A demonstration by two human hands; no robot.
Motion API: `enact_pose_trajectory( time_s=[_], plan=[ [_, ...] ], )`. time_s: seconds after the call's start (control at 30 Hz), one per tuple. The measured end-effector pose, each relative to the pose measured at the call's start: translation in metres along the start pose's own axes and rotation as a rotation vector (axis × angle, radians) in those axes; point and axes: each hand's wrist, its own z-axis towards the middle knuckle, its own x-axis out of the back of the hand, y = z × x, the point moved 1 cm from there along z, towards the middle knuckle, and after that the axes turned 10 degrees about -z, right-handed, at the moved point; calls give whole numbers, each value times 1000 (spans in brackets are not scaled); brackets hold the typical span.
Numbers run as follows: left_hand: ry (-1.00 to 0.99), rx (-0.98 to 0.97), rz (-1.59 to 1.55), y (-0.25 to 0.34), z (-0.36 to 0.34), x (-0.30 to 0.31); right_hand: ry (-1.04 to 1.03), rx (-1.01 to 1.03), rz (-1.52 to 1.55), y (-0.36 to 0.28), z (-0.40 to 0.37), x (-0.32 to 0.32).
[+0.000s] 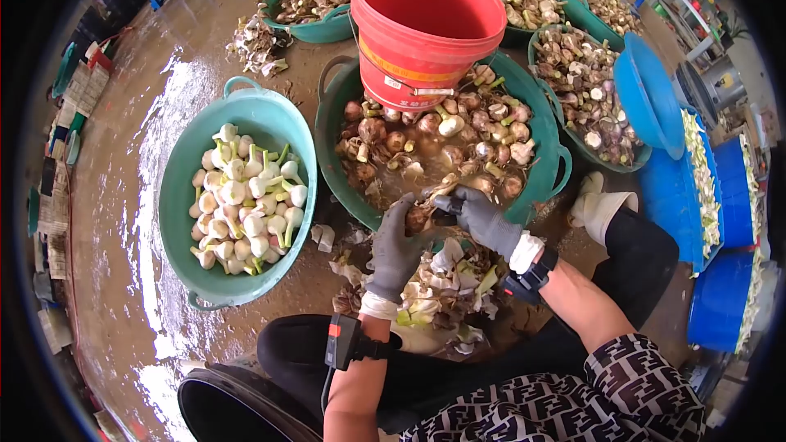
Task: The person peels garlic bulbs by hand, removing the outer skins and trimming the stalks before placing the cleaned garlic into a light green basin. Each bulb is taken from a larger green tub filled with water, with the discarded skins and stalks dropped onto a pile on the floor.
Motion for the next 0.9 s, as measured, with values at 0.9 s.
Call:
enact_pose_trajectory(
  time_s=[0.9],
  plan=[
    [4, 7, -222, 16, -6, 8, 2, -43, -220, -2, -16, -9]
  ],
)
